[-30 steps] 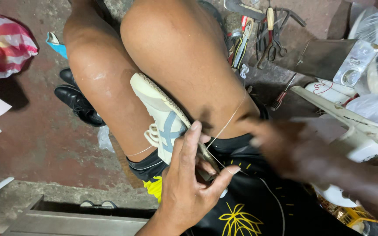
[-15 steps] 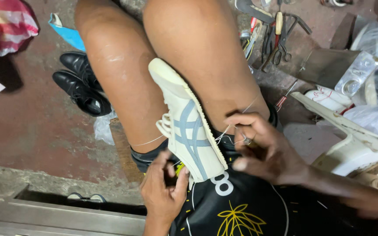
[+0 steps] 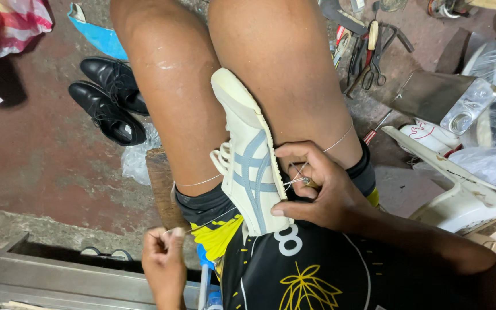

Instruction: The person sews the sole of a sneaker using a needle and thread, pulling the thread through the rubber sole and upper material by hand while resting the shoe on their leg.

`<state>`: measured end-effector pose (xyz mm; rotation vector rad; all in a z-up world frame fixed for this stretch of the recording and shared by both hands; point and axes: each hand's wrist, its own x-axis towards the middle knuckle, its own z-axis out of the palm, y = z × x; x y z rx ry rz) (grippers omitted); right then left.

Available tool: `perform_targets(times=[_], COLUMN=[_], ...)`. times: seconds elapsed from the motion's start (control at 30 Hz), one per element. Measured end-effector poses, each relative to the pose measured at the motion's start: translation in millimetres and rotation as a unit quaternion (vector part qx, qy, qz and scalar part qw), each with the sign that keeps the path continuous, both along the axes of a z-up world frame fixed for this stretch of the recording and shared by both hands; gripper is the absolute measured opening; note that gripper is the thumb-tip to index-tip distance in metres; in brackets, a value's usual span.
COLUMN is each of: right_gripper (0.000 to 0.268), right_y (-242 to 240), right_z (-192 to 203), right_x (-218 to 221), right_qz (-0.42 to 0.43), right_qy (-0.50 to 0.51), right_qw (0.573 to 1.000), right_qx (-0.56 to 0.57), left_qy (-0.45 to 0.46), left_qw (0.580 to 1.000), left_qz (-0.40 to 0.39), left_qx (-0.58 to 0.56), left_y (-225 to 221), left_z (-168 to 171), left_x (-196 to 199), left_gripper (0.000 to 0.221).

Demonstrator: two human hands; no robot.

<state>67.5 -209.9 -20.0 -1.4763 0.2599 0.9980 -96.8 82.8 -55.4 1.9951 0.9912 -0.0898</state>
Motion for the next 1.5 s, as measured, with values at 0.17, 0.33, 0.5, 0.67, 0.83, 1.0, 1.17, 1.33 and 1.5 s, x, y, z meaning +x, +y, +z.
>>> perform_targets(times=[0.17, 0.33, 0.5, 0.67, 0.83, 1.0, 1.17, 1.33, 1.5], right_gripper=[0.088, 0.119, 0.097, 0.087, 0.078, 0.062, 0.056, 0.055, 0.084], right_y=[-8, -27, -60, -39, -25, -23, -29, -34, -29], right_z=[12, 30, 37, 19, 13, 16, 14, 9, 16], right_x=[1, 16, 19, 17, 24, 29, 26, 21, 18], right_qz=[0.076, 0.278, 0.325, 0.234, 0.297, 0.297, 0.265, 0.229, 0.241], right_qy=[-0.090, -0.090, -0.291, -0.453, -0.326, -0.296, -0.298, -0.329, -0.274], right_qw=[0.992, 0.918, 0.871, 0.848, 0.879, 0.888, 0.894, 0.890, 0.900], right_qx=[-0.054, -0.267, -0.225, -0.143, -0.183, -0.190, -0.204, -0.217, -0.238], left_qy=[-0.131, -0.051, -0.110, -0.111, -0.091, -0.114, -0.058, -0.039, -0.173], left_qw=[0.934, 0.966, 0.952, 0.959, 0.949, 0.960, 0.981, 0.978, 0.917], left_qz=[-0.284, -0.253, -0.277, -0.245, -0.296, -0.256, -0.137, -0.083, -0.321], left_qx=[0.172, 0.002, 0.075, 0.091, 0.054, 0.011, 0.121, 0.185, 0.164], left_y=[-58, -88, -89, -94, -90, -80, -50, -40, -79], left_z=[42, 51, 40, 35, 37, 35, 43, 55, 55], left_x=[62, 95, 89, 92, 90, 82, 74, 92, 117], left_gripper=[0.054, 0.061, 0.057, 0.045, 0.011, 0.028, 0.036, 0.028, 0.052])
